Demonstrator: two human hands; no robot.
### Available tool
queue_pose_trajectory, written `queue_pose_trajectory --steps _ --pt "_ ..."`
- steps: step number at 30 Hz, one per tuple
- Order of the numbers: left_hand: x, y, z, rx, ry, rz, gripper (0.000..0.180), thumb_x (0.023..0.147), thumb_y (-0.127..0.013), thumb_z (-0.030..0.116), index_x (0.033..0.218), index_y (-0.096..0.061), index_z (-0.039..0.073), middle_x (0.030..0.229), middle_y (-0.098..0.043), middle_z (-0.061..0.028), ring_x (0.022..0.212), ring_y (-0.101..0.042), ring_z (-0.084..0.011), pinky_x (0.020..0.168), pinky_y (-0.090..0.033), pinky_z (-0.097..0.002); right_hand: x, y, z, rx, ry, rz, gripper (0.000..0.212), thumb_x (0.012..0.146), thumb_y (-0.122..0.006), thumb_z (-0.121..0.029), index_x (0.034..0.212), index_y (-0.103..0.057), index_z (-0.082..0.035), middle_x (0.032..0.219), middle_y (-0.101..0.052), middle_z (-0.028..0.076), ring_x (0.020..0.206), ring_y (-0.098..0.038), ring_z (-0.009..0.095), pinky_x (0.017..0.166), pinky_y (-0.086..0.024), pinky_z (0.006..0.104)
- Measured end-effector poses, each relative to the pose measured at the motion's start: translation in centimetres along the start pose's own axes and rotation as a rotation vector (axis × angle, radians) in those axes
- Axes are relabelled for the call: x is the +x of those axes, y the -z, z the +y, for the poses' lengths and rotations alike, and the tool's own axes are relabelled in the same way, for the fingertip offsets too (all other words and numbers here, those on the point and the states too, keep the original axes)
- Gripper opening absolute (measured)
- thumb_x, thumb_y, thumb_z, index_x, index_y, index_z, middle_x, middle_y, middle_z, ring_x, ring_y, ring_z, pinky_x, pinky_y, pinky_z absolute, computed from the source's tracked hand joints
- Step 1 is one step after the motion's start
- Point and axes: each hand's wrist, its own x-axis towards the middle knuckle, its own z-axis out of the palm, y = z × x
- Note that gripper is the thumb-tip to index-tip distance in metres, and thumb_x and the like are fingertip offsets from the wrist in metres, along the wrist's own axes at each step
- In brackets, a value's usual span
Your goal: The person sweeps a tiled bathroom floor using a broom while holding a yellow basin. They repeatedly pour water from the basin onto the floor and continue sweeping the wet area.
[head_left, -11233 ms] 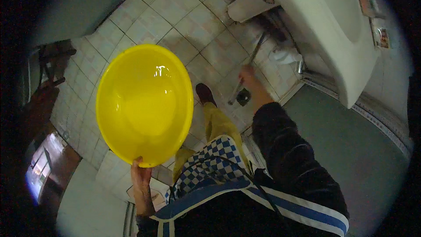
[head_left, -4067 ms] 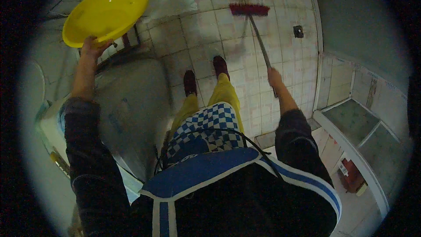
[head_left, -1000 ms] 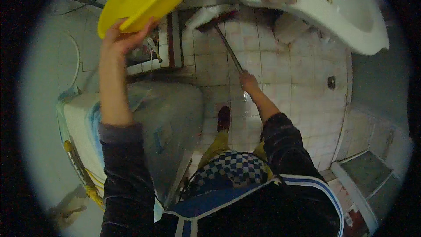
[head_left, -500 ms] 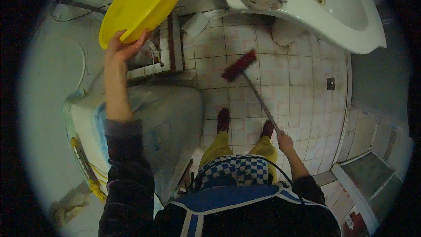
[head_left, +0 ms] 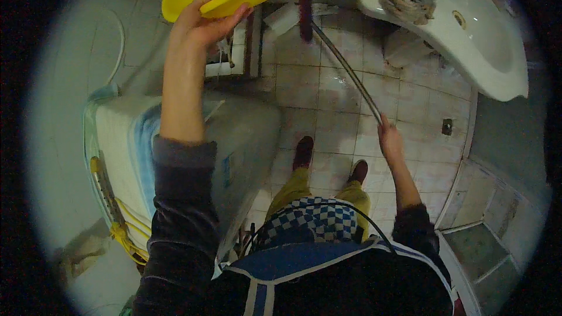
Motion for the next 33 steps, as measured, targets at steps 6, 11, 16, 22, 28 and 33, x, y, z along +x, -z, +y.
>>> queue_pose_trajectory --steps 6,11,16,22,28,33 --pt "-0.7 -1.3 -0.1 0.077 -0.036 -0.004 0.046 0.081 -0.04 0.01 0.124 -0.024 0.003 0.126 -0.023 -0.0241 0.113 -0.026 -0.0475 0.09 -0.034 -0.0536 17.2 -5.4 -8.1 -0.178 0.126 -0.033 0.051 0.081 -0.044 -0.015 0.127 -0.024 -0.015 0.083 -0.056 0.02 0.066 -0.056 0.033 0.056 -0.046 0.0409" --pt "-1.1 -0.8 0.3 0.078 -0.012 -0.009 0.047 0.081 -0.039 0.009 0.124 -0.023 0.003 0.127 -0.024 -0.0231 0.113 -0.025 -0.0472 0.09 -0.033 -0.0537 15.4 -10.2 -11.4 -0.048 0.191 -0.142 0.054 0.079 -0.042 -0.012 0.128 -0.02 -0.006 0.085 -0.055 0.022 0.072 -0.056 0.034 0.061 -0.045 0.043" --pt "-1.2 -1.0 -0.1 0.055 -0.093 -0.022 0.045 0.081 -0.038 0.009 0.124 -0.024 0.003 0.126 -0.025 -0.0222 0.115 -0.025 -0.0455 0.091 -0.032 -0.0537 1.6 -13.3 -9.7 0.351 0.115 -0.36 0.062 0.077 -0.045 -0.011 0.128 -0.01 -0.002 0.074 -0.055 0.024 0.063 -0.053 0.039 0.056 -0.043 0.0445" --pt "-1.8 -2.2 -1.3 0.039 -0.06 0.011 0.046 0.08 -0.039 0.008 0.123 -0.024 0.003 0.126 -0.025 -0.0232 0.115 -0.024 -0.0451 0.091 -0.032 -0.0535 -6.0 -12.1 -8.5 0.758 0.134 -0.696 0.048 0.083 -0.045 -0.021 0.125 -0.027 -0.004 0.059 -0.05 0.009 0.046 -0.046 0.018 0.041 -0.039 0.0304" --pt "-1.4 -1.4 -1.2 0.077 -0.06 0.011 0.046 0.08 -0.04 0.008 0.123 -0.024 0.001 0.125 -0.025 -0.025 0.114 -0.025 -0.0468 0.091 -0.033 -0.0528 -7.6 -0.2 -5.9 0.891 -0.162 -0.742 0.043 0.084 -0.046 -0.028 0.12 -0.037 -0.006 0.073 -0.055 0.006 0.059 -0.052 0.016 0.054 -0.043 0.0293" --pt "-0.5 -1.1 -0.1 0.023 0.03 0.056 0.046 0.081 -0.039 0.011 0.124 -0.024 0.002 0.126 -0.023 -0.0246 0.114 -0.024 -0.0477 0.091 -0.033 -0.0529 2.3 -1.5 -4.9 0.945 -0.121 -0.531 0.043 0.085 -0.044 -0.03 0.123 -0.036 -0.013 0.057 -0.044 0.0 0.042 -0.039 0.008 0.037 -0.034 0.0223"
